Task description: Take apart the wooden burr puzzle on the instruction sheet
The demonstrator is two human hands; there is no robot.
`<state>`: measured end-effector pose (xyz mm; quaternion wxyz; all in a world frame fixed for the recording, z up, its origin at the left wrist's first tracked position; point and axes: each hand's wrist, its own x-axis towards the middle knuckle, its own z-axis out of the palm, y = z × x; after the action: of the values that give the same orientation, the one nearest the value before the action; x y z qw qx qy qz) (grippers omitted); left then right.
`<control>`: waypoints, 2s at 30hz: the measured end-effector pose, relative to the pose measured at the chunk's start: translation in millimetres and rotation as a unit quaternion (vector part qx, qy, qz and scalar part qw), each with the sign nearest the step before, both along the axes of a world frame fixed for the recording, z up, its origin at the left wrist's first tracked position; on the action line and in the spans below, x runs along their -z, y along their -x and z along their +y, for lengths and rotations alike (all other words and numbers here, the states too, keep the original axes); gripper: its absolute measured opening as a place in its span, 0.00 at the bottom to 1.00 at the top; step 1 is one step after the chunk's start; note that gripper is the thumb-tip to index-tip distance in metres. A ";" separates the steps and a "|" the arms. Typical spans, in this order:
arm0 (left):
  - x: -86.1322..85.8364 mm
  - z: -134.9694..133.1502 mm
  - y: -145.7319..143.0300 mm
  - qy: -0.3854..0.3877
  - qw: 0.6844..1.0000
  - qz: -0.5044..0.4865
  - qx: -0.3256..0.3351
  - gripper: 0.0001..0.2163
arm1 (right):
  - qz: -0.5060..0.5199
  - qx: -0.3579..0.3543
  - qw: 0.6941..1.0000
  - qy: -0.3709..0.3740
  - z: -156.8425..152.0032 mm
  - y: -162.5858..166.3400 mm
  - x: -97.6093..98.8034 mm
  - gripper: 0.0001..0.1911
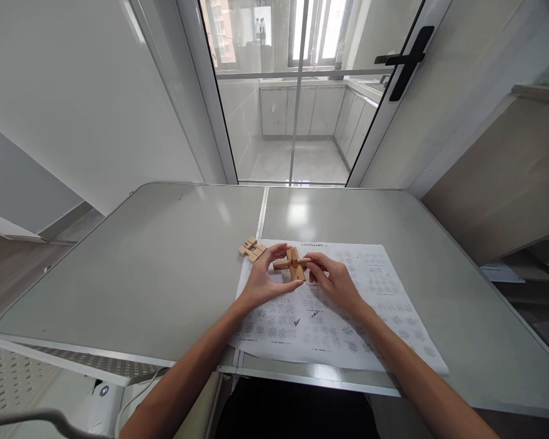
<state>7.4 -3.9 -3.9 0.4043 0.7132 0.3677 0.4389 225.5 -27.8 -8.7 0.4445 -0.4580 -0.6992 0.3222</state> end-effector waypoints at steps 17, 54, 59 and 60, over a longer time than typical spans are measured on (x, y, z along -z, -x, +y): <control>-8.5 -3.6 -0.7 -0.003 1.000 0.008 0.005 0.35 | -0.027 0.000 0.999 -0.030 -1.5 -0.7 2.7 0.14; -14.7 -5.3 0.2 0.003 0.999 -0.033 -0.008 0.36 | -0.040 -0.013 0.999 0.015 -1.2 0.8 9.7 0.14; -19.4 0.1 3.3 0.018 0.995 -0.090 -0.026 0.34 | -0.033 -0.017 0.999 0.021 -1.8 2.2 8.4 0.13; -20.0 1.7 4.5 0.015 0.994 -0.098 -0.048 0.33 | -0.031 -0.018 0.999 0.024 -2.1 2.4 7.9 0.13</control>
<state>2.9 -2.3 16.1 0.4278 0.6422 0.3670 0.5195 223.1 -29.8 -16.7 0.4059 -0.4657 -0.7127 0.3322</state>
